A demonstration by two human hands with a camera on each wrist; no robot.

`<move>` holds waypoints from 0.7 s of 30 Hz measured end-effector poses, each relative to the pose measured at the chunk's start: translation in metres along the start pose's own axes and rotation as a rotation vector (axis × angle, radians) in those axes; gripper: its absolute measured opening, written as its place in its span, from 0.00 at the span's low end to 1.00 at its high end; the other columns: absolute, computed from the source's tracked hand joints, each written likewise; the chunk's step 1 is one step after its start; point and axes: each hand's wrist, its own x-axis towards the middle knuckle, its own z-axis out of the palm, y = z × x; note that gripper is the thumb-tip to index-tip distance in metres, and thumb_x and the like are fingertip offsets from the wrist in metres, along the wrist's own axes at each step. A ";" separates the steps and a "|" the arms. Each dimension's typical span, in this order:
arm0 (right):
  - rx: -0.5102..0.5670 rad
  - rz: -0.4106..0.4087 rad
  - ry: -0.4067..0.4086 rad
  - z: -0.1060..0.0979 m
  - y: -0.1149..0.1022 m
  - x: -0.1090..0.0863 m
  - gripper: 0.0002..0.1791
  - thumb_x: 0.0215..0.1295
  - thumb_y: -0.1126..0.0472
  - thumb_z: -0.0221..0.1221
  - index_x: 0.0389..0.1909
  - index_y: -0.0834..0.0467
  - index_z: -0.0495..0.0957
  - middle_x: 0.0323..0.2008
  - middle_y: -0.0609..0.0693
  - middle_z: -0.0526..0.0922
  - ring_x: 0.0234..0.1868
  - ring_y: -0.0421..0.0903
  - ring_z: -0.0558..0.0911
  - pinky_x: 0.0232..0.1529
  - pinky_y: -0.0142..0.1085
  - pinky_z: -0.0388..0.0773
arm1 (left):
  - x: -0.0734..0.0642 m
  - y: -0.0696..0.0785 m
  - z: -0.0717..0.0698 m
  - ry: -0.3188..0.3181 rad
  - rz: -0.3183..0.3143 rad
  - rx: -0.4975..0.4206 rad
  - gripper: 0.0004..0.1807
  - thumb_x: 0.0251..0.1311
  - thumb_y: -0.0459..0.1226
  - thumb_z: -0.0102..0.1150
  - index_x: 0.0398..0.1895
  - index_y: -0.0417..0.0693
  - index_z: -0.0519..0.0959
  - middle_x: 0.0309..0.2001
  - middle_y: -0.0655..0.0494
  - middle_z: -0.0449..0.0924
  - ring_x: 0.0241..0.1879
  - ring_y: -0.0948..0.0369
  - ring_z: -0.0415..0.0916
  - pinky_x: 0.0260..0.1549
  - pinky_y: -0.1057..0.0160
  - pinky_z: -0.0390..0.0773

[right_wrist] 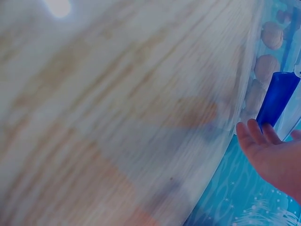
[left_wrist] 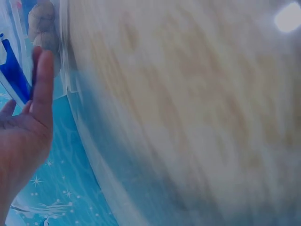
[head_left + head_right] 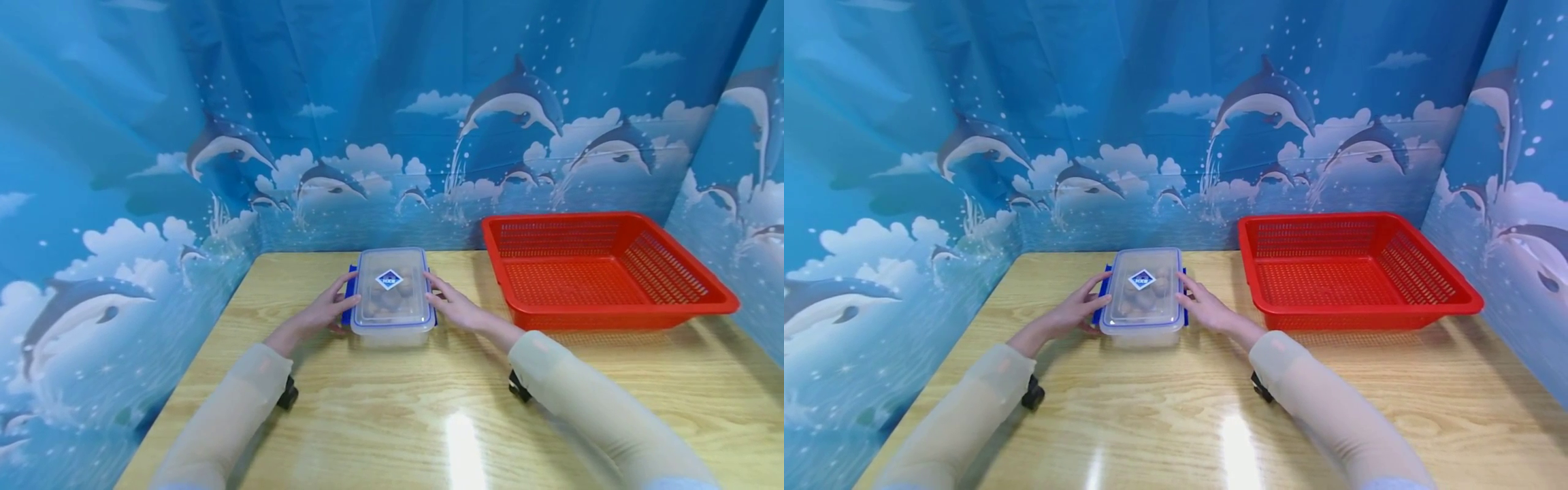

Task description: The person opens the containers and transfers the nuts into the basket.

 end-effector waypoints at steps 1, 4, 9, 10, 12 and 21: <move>0.005 0.000 -0.002 0.000 0.000 0.000 0.31 0.78 0.62 0.43 0.74 0.68 0.45 0.63 0.74 0.62 0.61 0.67 0.68 0.62 0.55 0.65 | 0.001 0.000 0.000 0.002 -0.005 0.017 0.35 0.72 0.51 0.48 0.77 0.70 0.46 0.67 0.34 0.63 0.53 0.41 0.75 0.32 0.50 0.83; 0.018 -0.006 -0.002 0.000 0.000 0.000 0.31 0.78 0.62 0.43 0.74 0.69 0.46 0.63 0.74 0.62 0.59 0.67 0.69 0.62 0.55 0.66 | 0.002 0.000 -0.002 -0.001 -0.011 0.042 0.36 0.72 0.52 0.48 0.77 0.69 0.45 0.67 0.35 0.60 0.54 0.40 0.74 0.32 0.51 0.83; 0.027 -0.002 0.003 -0.002 0.001 0.001 0.31 0.77 0.63 0.45 0.74 0.68 0.47 0.62 0.75 0.63 0.59 0.68 0.70 0.61 0.55 0.67 | 0.001 0.002 -0.003 -0.001 0.005 0.062 0.38 0.72 0.50 0.48 0.78 0.62 0.42 0.72 0.37 0.51 0.62 0.39 0.66 0.40 0.48 0.80; 0.025 0.003 0.007 -0.002 0.001 0.002 0.31 0.77 0.63 0.45 0.74 0.68 0.47 0.62 0.75 0.63 0.59 0.68 0.70 0.61 0.55 0.67 | 0.001 0.002 -0.003 0.001 0.009 0.070 0.38 0.72 0.49 0.48 0.78 0.60 0.42 0.73 0.37 0.49 0.64 0.38 0.63 0.43 0.46 0.79; 0.018 0.015 0.014 -0.003 0.000 0.002 0.31 0.76 0.63 0.46 0.74 0.68 0.48 0.62 0.75 0.63 0.59 0.68 0.70 0.60 0.55 0.68 | 0.000 0.003 -0.003 0.008 0.019 0.094 0.39 0.72 0.49 0.48 0.78 0.56 0.42 0.74 0.37 0.47 0.67 0.39 0.57 0.50 0.42 0.75; 0.070 0.078 0.014 -0.002 0.000 0.003 0.33 0.76 0.62 0.46 0.75 0.67 0.45 0.65 0.73 0.62 0.62 0.67 0.68 0.61 0.54 0.67 | 0.002 -0.001 -0.001 0.008 0.076 0.146 0.37 0.72 0.50 0.47 0.78 0.51 0.47 0.73 0.38 0.53 0.69 0.41 0.56 0.59 0.38 0.65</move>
